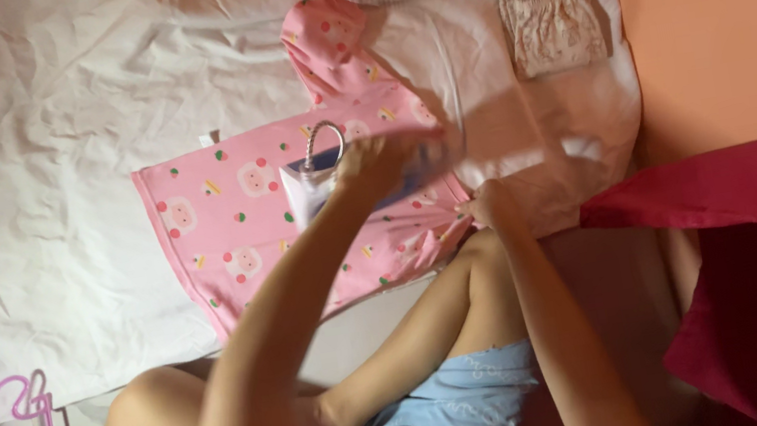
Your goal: The person irons a pink patterned shirt on a white surface by hand using an iron, spreading the garment out and pressing different sections.
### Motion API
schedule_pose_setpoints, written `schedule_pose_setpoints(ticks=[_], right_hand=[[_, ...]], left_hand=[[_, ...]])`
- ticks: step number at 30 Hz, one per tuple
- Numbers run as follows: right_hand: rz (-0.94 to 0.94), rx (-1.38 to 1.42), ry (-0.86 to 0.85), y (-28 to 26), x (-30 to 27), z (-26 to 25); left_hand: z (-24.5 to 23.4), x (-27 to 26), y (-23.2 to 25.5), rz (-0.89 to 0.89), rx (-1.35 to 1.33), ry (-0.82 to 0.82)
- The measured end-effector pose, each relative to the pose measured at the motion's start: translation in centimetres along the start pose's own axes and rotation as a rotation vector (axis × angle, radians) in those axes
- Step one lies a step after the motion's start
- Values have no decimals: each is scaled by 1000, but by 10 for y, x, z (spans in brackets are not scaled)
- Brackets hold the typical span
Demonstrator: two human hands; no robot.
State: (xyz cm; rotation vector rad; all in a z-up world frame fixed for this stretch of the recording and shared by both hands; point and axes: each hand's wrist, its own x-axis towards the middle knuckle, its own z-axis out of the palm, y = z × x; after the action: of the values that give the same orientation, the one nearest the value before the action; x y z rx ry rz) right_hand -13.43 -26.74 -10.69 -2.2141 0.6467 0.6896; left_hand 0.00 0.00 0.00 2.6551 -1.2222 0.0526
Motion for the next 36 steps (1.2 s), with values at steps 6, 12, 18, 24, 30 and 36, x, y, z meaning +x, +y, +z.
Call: schedule_pose_setpoints(ticks=[6, 12, 18, 24, 30, 36], right_hand=[[-214, -369, 64, 18, 17, 4], [-103, -374, 183, -1, -1, -5], [-164, -603, 550, -117, -65, 13], [-864, -292, 530, -255, -59, 74], [-639, -570, 591, -298, -37, 122], [-641, -557, 616, -288, -28, 129]], left_hand=[[-60, -72, -79, -270, -34, -217], [-119, -177, -129, -453, 32, -330], [-165, -256, -214, -1125, 31, -264], [-199, -344, -235, -1323, 41, 422], [-179, -368, -238, -1070, 129, 1203], [-125, -387, -245, -1195, 23, 1387]])
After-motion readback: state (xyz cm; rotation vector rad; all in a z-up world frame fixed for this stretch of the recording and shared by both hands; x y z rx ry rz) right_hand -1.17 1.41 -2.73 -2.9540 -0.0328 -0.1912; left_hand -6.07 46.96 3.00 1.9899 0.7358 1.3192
